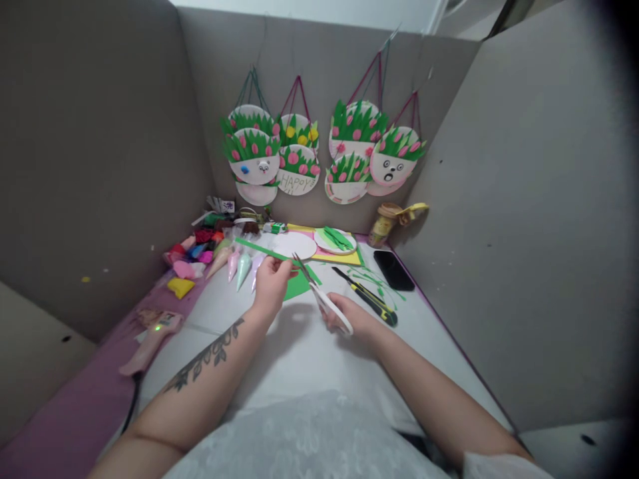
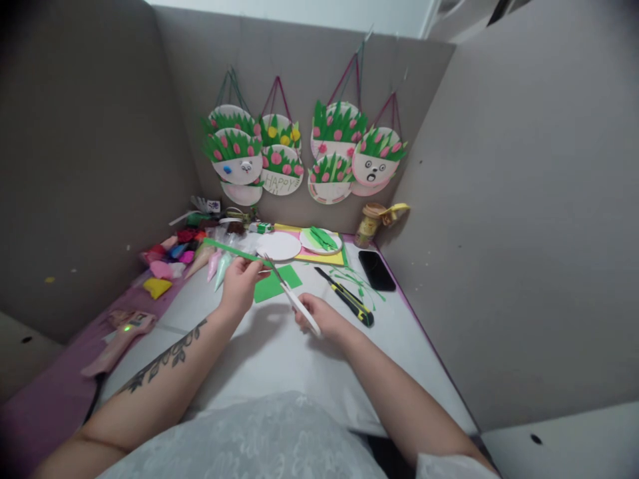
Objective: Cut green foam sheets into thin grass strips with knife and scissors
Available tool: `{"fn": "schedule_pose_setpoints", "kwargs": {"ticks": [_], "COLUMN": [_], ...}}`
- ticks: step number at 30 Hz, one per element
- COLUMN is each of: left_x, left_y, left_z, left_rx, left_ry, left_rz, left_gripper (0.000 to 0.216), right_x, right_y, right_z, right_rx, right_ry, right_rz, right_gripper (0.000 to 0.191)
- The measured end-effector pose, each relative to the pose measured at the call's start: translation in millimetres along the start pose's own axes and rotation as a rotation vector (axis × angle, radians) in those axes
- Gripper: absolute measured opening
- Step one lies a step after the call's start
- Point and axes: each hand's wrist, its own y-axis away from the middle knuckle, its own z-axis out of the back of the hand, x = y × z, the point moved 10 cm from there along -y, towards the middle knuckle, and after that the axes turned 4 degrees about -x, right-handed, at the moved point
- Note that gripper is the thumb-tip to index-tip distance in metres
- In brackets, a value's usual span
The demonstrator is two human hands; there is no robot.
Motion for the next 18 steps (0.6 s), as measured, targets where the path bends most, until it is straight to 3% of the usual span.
{"fn": "schedule_pose_setpoints", "kwargs": {"ticks": [18], "left_x": [2.4], "left_y": [-2.2], "left_z": [2.5], "left_rx": [-0.002], "left_ry": [-0.029], "left_rz": [-0.011], "left_gripper": [0.017], "right_x": [-2.2], "right_y": [-0.4], "right_z": [-1.0], "right_rx": [-0.002], "right_ry": [-0.017], "right_rz": [-0.023], "right_gripper": [0.024]}}
